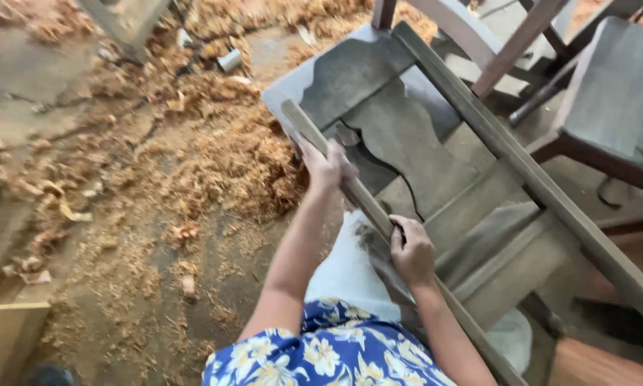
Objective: Sanding a wooden chair frame by hand using sandpaper
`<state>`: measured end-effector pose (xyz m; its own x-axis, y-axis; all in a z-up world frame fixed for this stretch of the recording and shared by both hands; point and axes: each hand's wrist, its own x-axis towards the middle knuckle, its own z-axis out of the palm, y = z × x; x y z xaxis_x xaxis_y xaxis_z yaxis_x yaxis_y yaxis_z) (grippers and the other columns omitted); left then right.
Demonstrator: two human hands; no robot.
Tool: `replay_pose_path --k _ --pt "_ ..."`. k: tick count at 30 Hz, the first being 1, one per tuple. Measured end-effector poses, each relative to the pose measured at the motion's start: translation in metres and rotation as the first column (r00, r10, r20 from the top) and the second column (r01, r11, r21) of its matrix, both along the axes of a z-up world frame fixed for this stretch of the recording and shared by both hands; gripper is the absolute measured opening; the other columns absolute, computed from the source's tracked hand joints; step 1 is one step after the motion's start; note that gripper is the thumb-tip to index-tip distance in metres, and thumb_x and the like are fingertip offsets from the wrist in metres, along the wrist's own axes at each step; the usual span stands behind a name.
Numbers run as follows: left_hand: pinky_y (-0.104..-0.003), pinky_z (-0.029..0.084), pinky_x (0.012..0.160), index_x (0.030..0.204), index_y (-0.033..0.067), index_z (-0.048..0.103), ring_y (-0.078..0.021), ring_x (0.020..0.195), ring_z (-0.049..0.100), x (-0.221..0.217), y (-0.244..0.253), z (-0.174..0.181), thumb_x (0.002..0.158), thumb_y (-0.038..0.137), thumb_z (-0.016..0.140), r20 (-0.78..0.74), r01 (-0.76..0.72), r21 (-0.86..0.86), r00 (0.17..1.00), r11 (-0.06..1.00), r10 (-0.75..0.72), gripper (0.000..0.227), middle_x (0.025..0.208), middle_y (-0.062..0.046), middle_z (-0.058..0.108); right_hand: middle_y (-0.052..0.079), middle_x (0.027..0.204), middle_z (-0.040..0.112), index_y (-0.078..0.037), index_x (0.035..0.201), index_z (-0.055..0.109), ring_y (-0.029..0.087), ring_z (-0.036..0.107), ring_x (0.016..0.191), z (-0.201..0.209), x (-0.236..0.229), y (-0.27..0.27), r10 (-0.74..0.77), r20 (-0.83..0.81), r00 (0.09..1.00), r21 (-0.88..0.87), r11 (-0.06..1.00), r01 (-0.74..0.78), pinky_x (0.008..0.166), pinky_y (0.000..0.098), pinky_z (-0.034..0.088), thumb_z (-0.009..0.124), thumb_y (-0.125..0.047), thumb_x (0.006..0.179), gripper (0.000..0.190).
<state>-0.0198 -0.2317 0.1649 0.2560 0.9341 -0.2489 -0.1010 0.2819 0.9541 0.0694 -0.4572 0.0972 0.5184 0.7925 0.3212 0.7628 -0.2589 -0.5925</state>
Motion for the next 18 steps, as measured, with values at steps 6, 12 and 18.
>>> replay_pose_path --k 6,12,18 --pt "-0.022 0.046 0.040 0.152 0.0460 -0.028 -0.0089 0.045 0.040 0.004 0.059 -0.048 0.104 0.006 0.045 0.436 -0.027 -0.065 0.898 0.998 0.053 0.096 0.071 -0.002 0.050 0.009 0.102 0.070 -0.010 0.118 0.070 0.029 0.070 0.094 0.014 -0.007 -0.004 0.058 -0.044 0.997 0.032 0.998 -0.057 0.084 0.0427 0.057 0.052 -0.009 0.102 0.025" --pt "-0.026 0.059 0.059 0.158 0.0152 -0.025 -0.0150 0.066 0.057 0.005 -0.018 -0.039 0.104 0.013 0.047 0.096 0.013 0.064 0.995 0.998 -0.019 0.089 0.093 -0.011 0.054 0.004 0.100 0.071 -0.016 0.115 0.074 0.026 0.071 0.093 0.003 -0.002 0.005 0.024 0.085 0.996 0.070 0.997 -0.030 0.082 0.0379 0.058 0.058 -0.009 0.098 0.024" --pt "-0.019 0.041 0.036 0.157 0.0383 -0.023 -0.0089 0.042 0.038 -0.005 0.083 -0.031 0.104 0.003 0.047 0.363 -0.066 -0.129 0.925 0.989 0.109 0.094 0.069 -0.003 0.052 0.008 0.098 0.072 -0.012 0.114 0.074 0.028 0.071 0.090 0.020 -0.010 0.006 0.043 0.043 0.998 0.074 0.996 -0.046 0.081 0.0390 0.058 0.056 -0.008 0.100 0.023"
